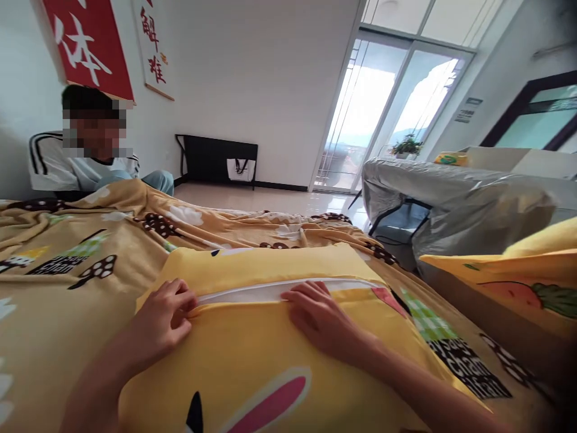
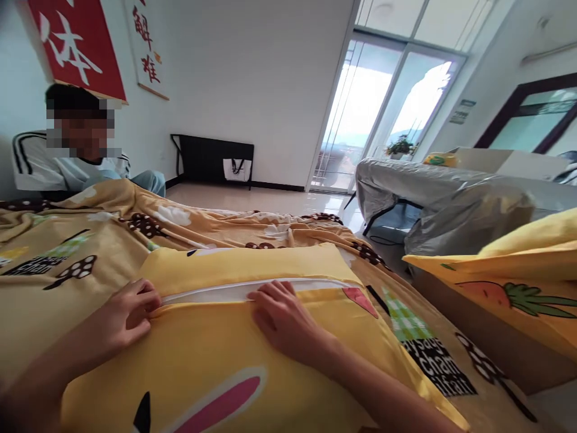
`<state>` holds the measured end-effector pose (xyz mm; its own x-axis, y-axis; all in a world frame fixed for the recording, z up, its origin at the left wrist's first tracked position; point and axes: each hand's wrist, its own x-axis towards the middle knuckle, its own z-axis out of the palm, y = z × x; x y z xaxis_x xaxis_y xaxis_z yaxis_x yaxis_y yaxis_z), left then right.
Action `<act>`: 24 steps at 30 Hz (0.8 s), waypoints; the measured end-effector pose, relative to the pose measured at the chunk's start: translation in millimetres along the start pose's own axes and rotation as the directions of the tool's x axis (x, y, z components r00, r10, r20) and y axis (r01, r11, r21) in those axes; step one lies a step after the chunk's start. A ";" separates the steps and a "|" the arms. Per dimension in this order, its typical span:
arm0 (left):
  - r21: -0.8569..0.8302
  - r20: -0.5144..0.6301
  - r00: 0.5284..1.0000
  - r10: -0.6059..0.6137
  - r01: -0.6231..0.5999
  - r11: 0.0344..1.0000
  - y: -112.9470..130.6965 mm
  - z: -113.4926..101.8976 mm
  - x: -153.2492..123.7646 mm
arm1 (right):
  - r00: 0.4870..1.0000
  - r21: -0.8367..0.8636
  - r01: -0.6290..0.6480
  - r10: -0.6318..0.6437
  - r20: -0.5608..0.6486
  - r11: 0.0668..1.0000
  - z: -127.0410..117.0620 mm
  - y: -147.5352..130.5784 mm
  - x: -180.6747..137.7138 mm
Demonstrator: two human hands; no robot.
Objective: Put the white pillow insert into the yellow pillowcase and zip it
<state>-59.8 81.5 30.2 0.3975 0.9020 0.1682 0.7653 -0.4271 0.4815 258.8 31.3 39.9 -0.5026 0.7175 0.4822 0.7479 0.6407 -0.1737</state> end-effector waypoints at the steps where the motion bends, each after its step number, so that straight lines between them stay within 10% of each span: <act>1: 0.020 0.003 0.999 0.042 -0.042 0.999 4.4 3.8 1.7 | 0.998 -0.012 -0.066 0.066 -0.011 0.998 -11.0 15.7 -14.0; 15: 0.148 -0.100 0.929 0.357 -0.341 0.928 98.6 87.3 25.7 | 0.873 -0.149 -0.392 0.316 -0.370 0.908 -45.6 140.7 -128.6; 24: 0.087 -0.140 0.967 0.212 -0.201 0.976 152.5 111.9 38.7 | 0.868 0.273 -0.448 0.487 -0.095 0.851 -68.9 166.3 -129.2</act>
<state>129.0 44.3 13.9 0.4759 0.7906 0.3853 0.7106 -0.6038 0.3612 478.0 26.3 7.9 -0.0310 0.9090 0.4157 0.7432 0.2990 -0.5985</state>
